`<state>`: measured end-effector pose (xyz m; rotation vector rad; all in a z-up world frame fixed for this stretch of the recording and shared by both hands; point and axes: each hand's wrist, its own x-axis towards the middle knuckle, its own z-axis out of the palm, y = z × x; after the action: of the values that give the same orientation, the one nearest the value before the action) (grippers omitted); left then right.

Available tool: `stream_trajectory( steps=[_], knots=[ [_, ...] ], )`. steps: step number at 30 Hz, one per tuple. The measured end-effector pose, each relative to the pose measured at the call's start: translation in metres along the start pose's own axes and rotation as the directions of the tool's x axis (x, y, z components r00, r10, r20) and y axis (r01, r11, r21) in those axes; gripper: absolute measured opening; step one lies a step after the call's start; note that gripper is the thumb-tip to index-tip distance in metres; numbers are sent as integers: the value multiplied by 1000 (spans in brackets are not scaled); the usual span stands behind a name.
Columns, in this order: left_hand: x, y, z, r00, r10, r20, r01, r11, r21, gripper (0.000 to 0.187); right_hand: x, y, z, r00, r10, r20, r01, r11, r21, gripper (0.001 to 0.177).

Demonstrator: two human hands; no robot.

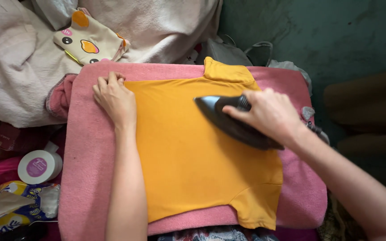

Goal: The person irons and folds a yellow t-shirt and then prepares to iron a pink patterned garment on a padded surface.

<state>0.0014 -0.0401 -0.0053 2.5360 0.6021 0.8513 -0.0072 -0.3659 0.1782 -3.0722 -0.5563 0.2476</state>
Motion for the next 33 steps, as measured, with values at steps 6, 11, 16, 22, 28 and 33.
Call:
stream_trajectory(
  steps=[6,11,16,22,28,33],
  knots=[
    [0,0,-2,1000,-12,21,13,999,-31,5,17,32,-1,1000,18,14,-19,992,123,58],
    [0,1,-2,1000,-13,21,14,999,-32,5,-6,23,-3,984,-131,124,111,982,154,51],
    [0,2,-2,1000,-12,23,12,1000,0,6,-27,2,-5,957,-184,226,163,981,106,53],
    [1,2,-1,1000,-8,23,8,1000,7,7,-3,0,4,972,-205,119,208,978,-13,58],
    [1,1,-2,1000,-7,25,7,1000,-25,7,49,-3,3,965,-258,-41,257,966,-27,63],
    [1,-2,-1,999,-6,34,8,999,-35,6,67,-4,-2,979,-193,-60,196,980,44,62]
  ],
)
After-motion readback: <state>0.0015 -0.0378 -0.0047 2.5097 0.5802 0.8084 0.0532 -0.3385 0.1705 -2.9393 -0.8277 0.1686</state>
